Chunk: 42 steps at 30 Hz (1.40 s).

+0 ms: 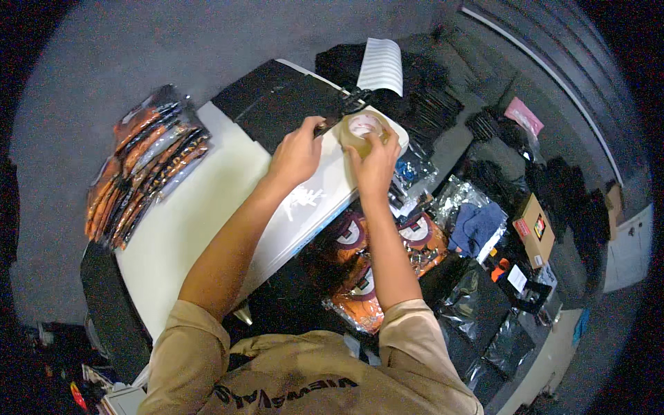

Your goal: The recorder is seen sealing and labeling black shipping bags at a table, likely in a fulfillment or small business setting.

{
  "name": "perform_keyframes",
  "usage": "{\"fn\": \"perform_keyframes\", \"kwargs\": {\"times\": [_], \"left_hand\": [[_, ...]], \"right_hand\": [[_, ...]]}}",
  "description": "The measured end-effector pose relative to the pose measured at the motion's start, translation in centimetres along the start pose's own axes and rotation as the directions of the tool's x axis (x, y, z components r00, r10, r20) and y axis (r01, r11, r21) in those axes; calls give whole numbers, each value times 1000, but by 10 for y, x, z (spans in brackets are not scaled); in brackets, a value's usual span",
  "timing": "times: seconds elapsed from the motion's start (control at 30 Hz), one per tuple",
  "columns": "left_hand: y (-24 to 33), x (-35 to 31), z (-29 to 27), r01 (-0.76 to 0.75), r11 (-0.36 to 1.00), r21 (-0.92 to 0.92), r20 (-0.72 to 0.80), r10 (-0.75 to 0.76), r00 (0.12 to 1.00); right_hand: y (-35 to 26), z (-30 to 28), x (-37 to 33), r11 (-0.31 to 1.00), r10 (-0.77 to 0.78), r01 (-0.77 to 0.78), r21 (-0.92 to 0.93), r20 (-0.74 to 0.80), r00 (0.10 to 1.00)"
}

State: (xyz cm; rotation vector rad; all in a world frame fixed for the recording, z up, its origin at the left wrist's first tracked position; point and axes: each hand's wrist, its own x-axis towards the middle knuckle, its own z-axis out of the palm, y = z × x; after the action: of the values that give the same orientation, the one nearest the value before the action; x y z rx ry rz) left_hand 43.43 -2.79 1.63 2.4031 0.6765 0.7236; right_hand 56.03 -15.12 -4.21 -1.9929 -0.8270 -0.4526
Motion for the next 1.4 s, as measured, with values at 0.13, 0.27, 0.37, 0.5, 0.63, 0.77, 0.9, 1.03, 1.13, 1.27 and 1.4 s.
{"fn": "perform_keyframes", "kwargs": {"times": [0.13,0.27,0.37,0.5,0.63,0.77,0.9,1.03,1.13,1.27,1.4], "left_hand": [[-31,-67,-84,140,987,-75,-129,-149,980],[-67,-169,-170,371,926,62,-191,-354,916],[-115,-248,-213,564,786,253,-283,-498,820],[-154,-318,-251,609,702,369,-396,-474,787],[-185,-354,-262,547,691,473,-476,-322,818],[-203,-368,-256,551,664,505,-503,-292,813],[-196,-377,-255,523,726,447,-596,-194,779],[-184,-372,-239,308,951,25,-705,-201,680],[-184,-373,-219,212,878,-428,-618,-456,640],[-184,-375,-218,338,876,-345,-399,-462,792],[-182,-371,-217,326,897,-297,-408,-428,806]], "right_hand": [[-29,-15,-17,972,-142,140,190,-4,990],[-96,-38,-56,881,-270,172,441,170,948],[-147,-27,-93,716,-556,235,658,333,762],[-211,9,-145,611,-702,138,780,452,550],[-248,49,-184,559,-783,153,815,458,421],[-257,65,-197,576,-781,108,810,506,367],[-262,60,-209,460,-875,407,789,325,357],[-263,58,-211,449,-890,498,742,325,319],[-262,63,-217,476,-872,453,754,341,351],[-261,54,-215,496,-861,419,760,372,346],[-261,53,-212,498,-859,391,774,378,346]]}}
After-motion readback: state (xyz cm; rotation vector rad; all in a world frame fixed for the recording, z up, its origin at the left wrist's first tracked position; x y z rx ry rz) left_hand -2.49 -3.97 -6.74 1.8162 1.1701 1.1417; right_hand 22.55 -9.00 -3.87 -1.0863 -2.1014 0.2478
